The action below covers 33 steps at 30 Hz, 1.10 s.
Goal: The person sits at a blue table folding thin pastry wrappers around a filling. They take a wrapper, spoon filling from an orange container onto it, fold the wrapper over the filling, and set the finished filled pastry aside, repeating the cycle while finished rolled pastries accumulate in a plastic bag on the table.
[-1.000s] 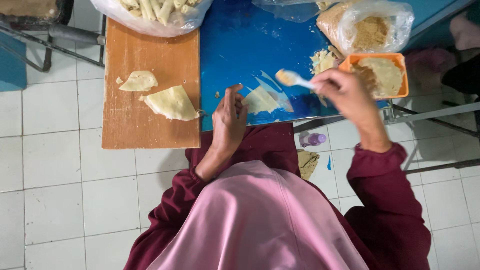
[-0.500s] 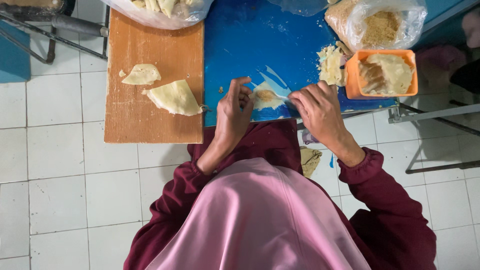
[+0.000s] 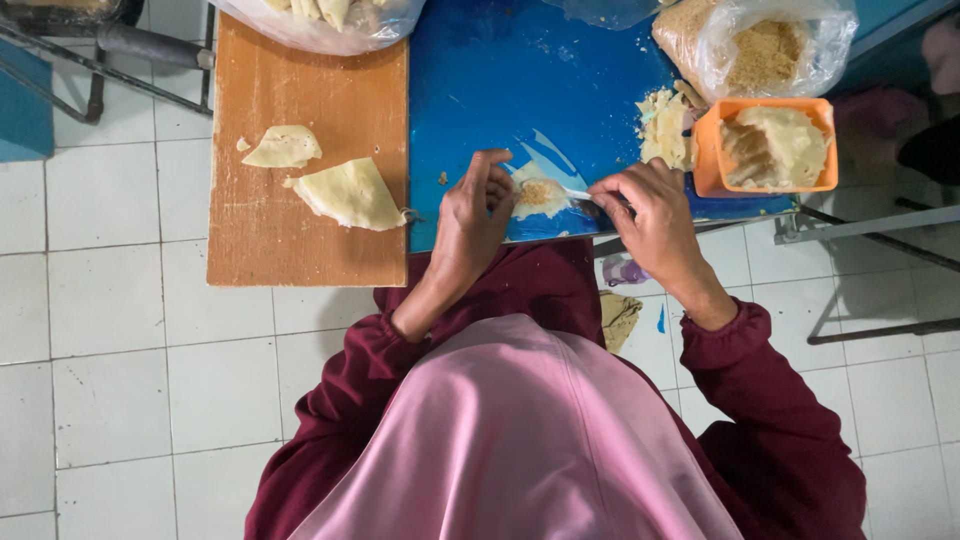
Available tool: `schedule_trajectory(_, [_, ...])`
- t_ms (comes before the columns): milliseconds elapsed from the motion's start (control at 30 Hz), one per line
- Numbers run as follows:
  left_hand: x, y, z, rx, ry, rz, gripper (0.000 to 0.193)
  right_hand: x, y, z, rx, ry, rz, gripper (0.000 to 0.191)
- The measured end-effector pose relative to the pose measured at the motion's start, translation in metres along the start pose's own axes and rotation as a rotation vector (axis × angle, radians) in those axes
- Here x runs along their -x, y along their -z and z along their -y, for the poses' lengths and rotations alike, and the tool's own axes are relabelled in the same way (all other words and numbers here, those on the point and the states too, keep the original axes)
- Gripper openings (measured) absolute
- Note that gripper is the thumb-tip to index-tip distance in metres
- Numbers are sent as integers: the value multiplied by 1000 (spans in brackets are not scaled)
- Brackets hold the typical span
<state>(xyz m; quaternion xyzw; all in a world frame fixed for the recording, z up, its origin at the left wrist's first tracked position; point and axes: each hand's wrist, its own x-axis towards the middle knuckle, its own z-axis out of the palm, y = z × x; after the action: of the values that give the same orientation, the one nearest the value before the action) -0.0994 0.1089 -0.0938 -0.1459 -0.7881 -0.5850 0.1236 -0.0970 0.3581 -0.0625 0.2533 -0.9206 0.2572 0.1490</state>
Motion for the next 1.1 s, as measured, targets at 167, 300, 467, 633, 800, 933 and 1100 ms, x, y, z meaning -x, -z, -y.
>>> schedule_trajectory(167, [2,5,-3,18,-11,78,48,3,12,-6,-192,-169,40,7])
schedule_trajectory(300, [3,10,-7,-27,-88,138,57,12,42,-27,-430,-374,84,16])
schedule_trajectory(467, [3,12,-13,-129,-92,219,52,17,102,-71,-296,-486,-132,12])
schedule_trajectory(633, [4,9,-10,-253,-216,185,44,-11,106,-131,417,-441,-257,5])
schedule_trajectory(800, [7,6,-8,-277,-212,178,39,-50,63,-143,779,-90,-391,11])
schedule_trajectory(933, [6,5,-10,-266,-188,179,40,-18,23,-66,263,-42,-272,25])
schedule_trajectory(1100, [6,6,-10,-272,-221,175,44,12,-29,14,182,-97,-80,19])
